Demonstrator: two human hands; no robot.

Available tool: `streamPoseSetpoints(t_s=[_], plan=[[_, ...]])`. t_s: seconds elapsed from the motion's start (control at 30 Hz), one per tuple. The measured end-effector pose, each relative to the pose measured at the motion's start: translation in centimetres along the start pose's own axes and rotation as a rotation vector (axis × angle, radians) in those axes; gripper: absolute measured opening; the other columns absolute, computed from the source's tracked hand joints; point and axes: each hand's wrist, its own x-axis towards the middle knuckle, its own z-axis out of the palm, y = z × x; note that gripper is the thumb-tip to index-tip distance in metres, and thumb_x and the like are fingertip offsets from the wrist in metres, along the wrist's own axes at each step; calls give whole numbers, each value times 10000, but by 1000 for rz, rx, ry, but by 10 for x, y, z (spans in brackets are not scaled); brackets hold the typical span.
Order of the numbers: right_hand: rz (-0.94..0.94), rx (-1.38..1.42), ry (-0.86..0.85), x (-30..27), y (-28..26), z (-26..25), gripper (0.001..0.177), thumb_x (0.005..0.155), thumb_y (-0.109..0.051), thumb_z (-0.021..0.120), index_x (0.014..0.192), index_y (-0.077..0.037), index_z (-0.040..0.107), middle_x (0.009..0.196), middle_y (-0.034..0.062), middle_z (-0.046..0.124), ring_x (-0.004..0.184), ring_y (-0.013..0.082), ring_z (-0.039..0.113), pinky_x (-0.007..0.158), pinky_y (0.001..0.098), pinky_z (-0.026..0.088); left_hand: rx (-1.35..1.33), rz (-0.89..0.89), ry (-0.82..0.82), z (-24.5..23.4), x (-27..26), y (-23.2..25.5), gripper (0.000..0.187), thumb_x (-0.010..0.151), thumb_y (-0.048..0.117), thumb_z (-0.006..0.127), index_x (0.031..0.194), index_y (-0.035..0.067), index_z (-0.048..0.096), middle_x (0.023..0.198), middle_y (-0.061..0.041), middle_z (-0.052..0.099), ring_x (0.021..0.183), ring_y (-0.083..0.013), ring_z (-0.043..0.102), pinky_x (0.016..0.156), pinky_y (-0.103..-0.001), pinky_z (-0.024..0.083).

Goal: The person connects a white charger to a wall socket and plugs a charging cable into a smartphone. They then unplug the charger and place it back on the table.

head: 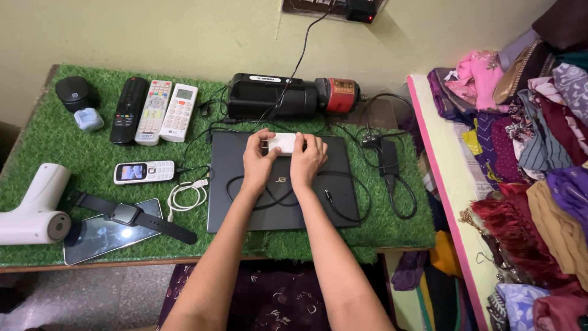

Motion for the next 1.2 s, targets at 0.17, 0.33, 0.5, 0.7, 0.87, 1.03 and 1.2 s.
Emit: streamPoseSetpoints(t_s=[0.17, 0.33, 0.5, 0.7, 0.87, 1.03, 1.2], plan=[[-8, 7, 6, -2, 1, -1, 212, 988, -312, 642, 941, -115, 707, 999, 22, 678, 1046, 276, 588, 922, 456, 423, 13, 8, -2, 0, 1, -1, 319, 822, -48, 734, 1121, 39, 668, 1444, -118, 559, 1147, -209, 637, 968, -317, 521], [0, 13, 2, -2, -1, -2, 206, 987, -307, 647, 931, -116, 701, 989, 23, 674, 1045, 278, 588, 918, 454, 432, 31, 29, -2, 0, 0, -2, 300, 819, -41, 734, 1103, 37, 674, 1442, -121, 561, 1193, -215, 626, 992, -314, 509], [-5, -18, 1, 0, 3, 3, 211, 983, -319, 652, 907, -128, 700, 976, 31, 676, 1050, 284, 594, 921, 467, 431, 82, 26, 14, 1, 1, -2, 292, 814, -24, 734, 1093, 47, 682, 1414, -119, 581, 1160, -216, 632, 980, -316, 508], [-28, -126, -20, 5, 9, 9, 217, 965, -334, 657, 909, -129, 701, 976, 43, 679, 1044, 297, 596, 903, 508, 443, 234, 36, 118, 12, 3, -2, 183, 847, 26, 702, 1027, 42, 674, 1340, -129, 628, 1113, -277, 650, 961, -373, 514], [-162, -22, -138, 29, 12, -12, 210, 899, -299, 707, 976, -105, 676, 1077, 126, 628, 1045, 359, 578, 917, 488, 488, 540, 366, 116, 16, 1, 18, 167, 846, 28, 679, 1012, 41, 662, 1274, -178, 617, 1242, -367, 549, 1057, -444, 444], [-296, -123, -339, 82, 1, -40, 294, 934, -288, 718, 1125, -86, 621, 1150, 146, 578, 1087, 354, 582, 908, 472, 485, 705, 493, -54, 19, 20, 45, 245, 862, 39, 646, 1106, 60, 645, 1285, -133, 642, 1290, -341, 556, 1069, -448, 431], [-630, -326, -434, 115, -18, -62, 368, 872, -264, 758, 1152, -71, 616, 1133, 119, 592, 1103, 320, 575, 897, 464, 478, 881, 620, -112, 28, 61, 51, 460, 957, 245, 650, 1330, -15, 579, 1423, -202, 564, 1396, -389, 449, 1171, -478, 345]])
